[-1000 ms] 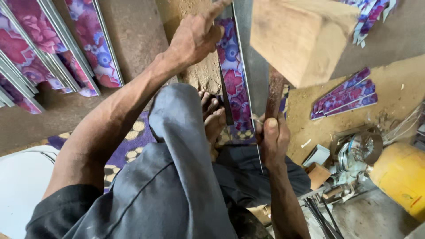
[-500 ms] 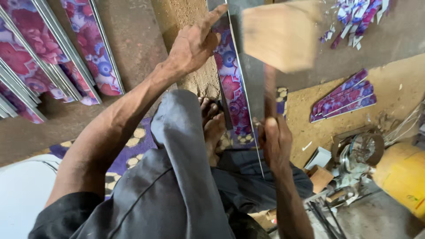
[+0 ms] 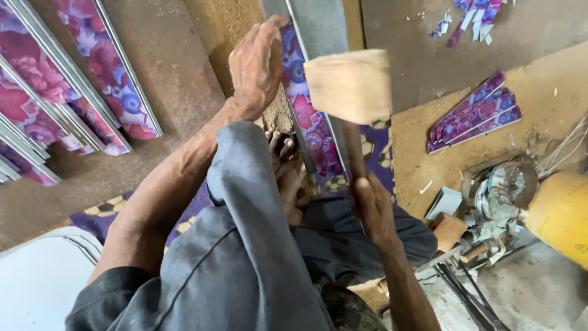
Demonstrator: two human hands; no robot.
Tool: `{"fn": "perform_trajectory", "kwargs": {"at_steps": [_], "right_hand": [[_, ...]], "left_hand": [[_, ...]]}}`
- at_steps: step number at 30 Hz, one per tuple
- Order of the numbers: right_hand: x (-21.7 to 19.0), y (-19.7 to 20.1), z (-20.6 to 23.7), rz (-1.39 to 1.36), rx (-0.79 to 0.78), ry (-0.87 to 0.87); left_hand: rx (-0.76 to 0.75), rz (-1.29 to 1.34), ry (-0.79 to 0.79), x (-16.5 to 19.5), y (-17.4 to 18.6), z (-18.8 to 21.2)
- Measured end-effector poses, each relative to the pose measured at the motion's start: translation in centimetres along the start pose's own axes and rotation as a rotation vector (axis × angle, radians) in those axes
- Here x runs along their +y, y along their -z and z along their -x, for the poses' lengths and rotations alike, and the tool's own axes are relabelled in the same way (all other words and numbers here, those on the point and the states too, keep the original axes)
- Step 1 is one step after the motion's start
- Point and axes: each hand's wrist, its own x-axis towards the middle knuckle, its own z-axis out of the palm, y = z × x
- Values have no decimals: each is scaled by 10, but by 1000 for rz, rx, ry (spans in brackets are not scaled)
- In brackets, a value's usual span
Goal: The person sits on the floor and repeatedly hammers a long decorative plank against a metal bar using a wooden mallet. They pick up a plank, position it, strike it multiple times, and then set it aside before repeating the process with another plank.
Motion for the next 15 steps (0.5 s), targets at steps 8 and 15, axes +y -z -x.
{"fn": "perform_trajectory", "kwargs": {"at_steps": [8,15], "right_hand": [[13,10,34,101,-21,-26],[49,15,66,-72,91,-50]], "left_hand": [[63,-4,-81,-10,-12,9],[76,21,-63,-14,-12,7]]}}
